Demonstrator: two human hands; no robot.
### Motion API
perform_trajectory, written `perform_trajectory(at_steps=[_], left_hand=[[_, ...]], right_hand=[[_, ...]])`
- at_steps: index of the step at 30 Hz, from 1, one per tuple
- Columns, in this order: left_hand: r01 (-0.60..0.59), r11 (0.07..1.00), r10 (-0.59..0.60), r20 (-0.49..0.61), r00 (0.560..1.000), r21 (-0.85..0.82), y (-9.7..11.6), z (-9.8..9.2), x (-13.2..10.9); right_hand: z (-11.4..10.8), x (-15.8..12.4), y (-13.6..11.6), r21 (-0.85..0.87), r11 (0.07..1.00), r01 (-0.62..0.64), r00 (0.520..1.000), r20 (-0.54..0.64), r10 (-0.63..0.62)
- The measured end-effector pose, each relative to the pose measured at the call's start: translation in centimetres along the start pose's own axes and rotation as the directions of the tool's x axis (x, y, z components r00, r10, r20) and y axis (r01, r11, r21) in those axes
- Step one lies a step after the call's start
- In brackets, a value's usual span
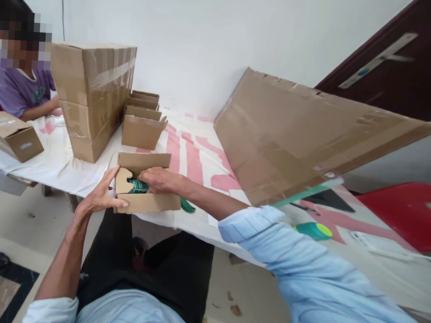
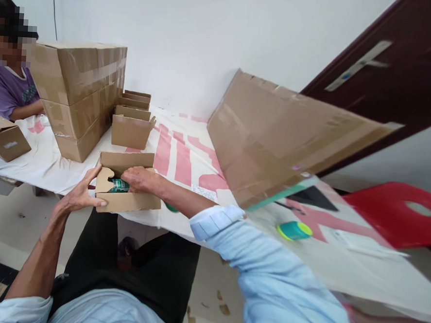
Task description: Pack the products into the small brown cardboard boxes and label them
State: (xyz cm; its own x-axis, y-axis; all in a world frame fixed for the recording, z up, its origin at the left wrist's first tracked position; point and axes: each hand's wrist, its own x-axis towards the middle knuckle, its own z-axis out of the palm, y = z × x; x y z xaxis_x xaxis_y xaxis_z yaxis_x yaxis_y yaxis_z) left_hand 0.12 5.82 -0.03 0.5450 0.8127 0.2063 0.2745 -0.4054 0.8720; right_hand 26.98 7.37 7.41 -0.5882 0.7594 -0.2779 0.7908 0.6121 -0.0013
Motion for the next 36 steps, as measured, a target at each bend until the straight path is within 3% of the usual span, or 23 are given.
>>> perform_trajectory(at_steps=[6, 11, 16, 24, 31, 36], left_hand=[[-0.032, 0.999, 0.032, 0.036, 0.999, -0.009, 0.1, 0.1, 0.2], [-0.066, 0.998, 0.066, 0.000, 0.998, 0.004, 0.2, 0.2, 0.1], [-0.034, 0.999, 0.034, -0.007, 0.999, -0.039, -0.1, 0.1, -0.1], [-0.093, 0.993, 0.089, -0.047, 0.995, -0.071, 1.1, -1.0, 0.6], [-0.074, 0.997, 0.074, 0.037, 0.997, 0.006, 0.5, -0.6, 1.4], [-0.050, 0.999, 0.049, 0.073, 0.996, 0.012, -0.5, 0.0, 1.1]], right_hand=[[0.6, 0.9, -0.4, 0.081, 0.997, 0.017, 1.000, 0.024, -0.019], [0.6, 0.6, -0.6, 0.121, 0.993, 0.007, 0.997, 0.073, -0.016], [0.7, -0.5, -0.5, 0.242, 0.969, 0.047, 0.999, -0.020, -0.044], [-0.6, -2.6, 0.3, 0.357, 0.933, 0.045, 0.989, -0.149, 0.009], [0.6, -1.3, 0.3, 0.341, 0.940, 0.006, 1.000, -0.018, 0.000], [1.4, -0.1, 0.1, 0.286, 0.958, -0.003, 1.000, 0.014, -0.001]])
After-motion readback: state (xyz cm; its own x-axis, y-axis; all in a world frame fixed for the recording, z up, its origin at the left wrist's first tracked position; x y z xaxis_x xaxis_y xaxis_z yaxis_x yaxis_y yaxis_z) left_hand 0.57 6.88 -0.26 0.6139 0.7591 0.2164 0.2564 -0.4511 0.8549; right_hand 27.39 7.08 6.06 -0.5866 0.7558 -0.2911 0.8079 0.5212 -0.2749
